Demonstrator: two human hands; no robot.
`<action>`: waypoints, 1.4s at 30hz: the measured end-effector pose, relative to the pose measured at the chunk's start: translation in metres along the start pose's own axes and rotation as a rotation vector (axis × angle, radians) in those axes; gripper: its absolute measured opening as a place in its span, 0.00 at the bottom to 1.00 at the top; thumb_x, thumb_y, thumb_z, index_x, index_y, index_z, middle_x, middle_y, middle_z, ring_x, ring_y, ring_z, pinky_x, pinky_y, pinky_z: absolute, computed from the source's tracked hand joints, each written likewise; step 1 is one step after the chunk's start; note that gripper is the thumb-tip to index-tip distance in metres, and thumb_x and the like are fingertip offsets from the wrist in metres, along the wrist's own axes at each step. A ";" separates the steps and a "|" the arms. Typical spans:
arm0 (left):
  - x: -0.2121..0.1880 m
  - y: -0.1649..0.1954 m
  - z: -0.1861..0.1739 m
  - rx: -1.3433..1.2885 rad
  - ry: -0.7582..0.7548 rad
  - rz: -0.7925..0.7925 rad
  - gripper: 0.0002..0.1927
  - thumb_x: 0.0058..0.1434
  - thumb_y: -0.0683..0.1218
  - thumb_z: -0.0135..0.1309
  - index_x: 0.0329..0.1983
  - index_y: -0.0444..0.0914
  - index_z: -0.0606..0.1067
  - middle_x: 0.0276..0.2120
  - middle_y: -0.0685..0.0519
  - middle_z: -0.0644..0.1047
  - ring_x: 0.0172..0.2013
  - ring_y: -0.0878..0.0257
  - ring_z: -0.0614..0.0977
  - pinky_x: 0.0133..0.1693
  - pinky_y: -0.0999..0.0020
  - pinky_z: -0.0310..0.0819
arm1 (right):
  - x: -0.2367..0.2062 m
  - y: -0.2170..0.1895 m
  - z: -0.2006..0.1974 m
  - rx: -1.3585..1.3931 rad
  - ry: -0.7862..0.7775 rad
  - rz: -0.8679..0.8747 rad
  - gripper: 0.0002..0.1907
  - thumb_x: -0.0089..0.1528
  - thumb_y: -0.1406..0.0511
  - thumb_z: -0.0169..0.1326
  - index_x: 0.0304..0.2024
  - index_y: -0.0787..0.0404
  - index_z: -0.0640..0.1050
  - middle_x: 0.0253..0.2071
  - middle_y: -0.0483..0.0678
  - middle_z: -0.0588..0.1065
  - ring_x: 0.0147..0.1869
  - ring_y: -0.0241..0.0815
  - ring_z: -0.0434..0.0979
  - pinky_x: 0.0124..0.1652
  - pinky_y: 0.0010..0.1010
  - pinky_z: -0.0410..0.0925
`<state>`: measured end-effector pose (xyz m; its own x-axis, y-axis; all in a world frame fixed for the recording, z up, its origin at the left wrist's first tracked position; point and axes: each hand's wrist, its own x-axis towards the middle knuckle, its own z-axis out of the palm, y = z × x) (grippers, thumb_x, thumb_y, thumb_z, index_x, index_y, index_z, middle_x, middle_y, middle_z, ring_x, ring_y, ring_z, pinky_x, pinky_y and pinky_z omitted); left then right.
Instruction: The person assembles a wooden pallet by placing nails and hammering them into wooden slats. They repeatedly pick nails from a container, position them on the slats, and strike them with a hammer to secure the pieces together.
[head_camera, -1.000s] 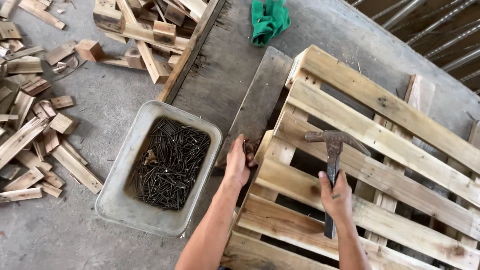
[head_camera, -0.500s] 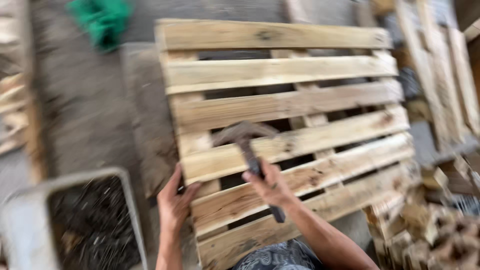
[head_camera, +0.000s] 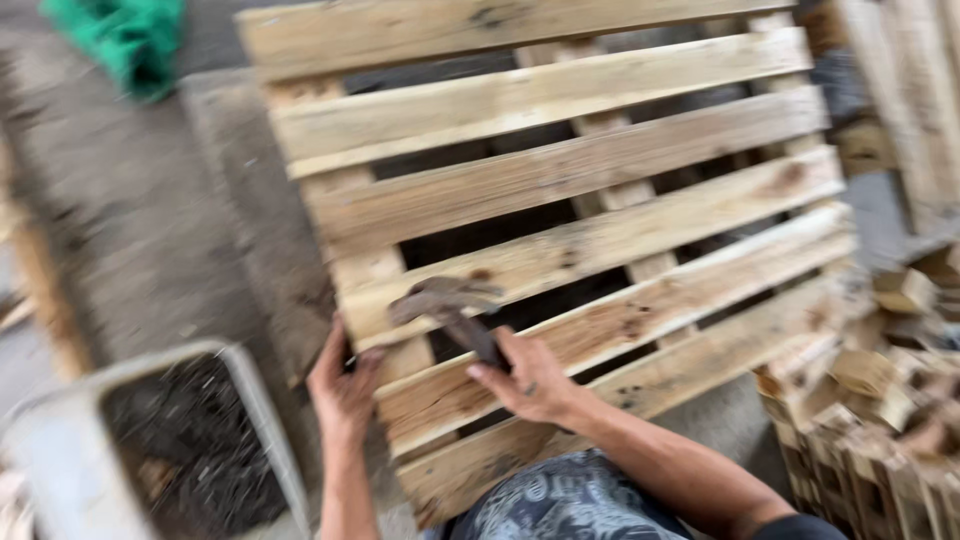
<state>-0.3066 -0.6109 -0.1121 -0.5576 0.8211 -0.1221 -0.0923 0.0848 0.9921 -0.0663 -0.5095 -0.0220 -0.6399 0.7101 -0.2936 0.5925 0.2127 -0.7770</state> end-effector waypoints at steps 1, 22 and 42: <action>0.001 -0.003 0.001 -0.104 0.005 0.005 0.34 0.63 0.37 0.60 0.71 0.25 0.63 0.67 0.38 0.70 0.65 0.55 0.72 0.65 0.63 0.65 | 0.001 0.001 0.000 -0.031 -0.015 0.015 0.15 0.66 0.59 0.58 0.36 0.61 0.70 0.17 0.46 0.70 0.17 0.35 0.69 0.17 0.30 0.62; 0.005 -0.014 -0.010 -0.127 0.166 -0.478 0.24 0.82 0.53 0.38 0.63 0.28 0.72 0.44 0.20 0.72 0.31 0.36 0.71 0.30 0.51 0.68 | 0.012 -0.018 0.009 -0.349 0.186 -0.039 0.18 0.67 0.58 0.54 0.37 0.64 0.64 0.18 0.57 0.70 0.18 0.56 0.72 0.20 0.45 0.63; -0.094 0.032 -0.031 0.211 -0.204 -0.078 0.46 0.56 0.50 0.68 0.75 0.35 0.62 0.44 0.40 0.81 0.42 0.63 0.80 0.44 0.68 0.77 | 0.014 -0.032 -0.008 -0.251 0.050 0.037 0.19 0.67 0.60 0.55 0.37 0.65 0.62 0.18 0.59 0.70 0.20 0.59 0.75 0.21 0.46 0.64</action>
<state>-0.2829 -0.7034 -0.0694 -0.3764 0.9021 -0.2111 0.0572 0.2500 0.9665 -0.0900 -0.5011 0.0031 -0.5946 0.7513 -0.2864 0.7218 0.3419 -0.6018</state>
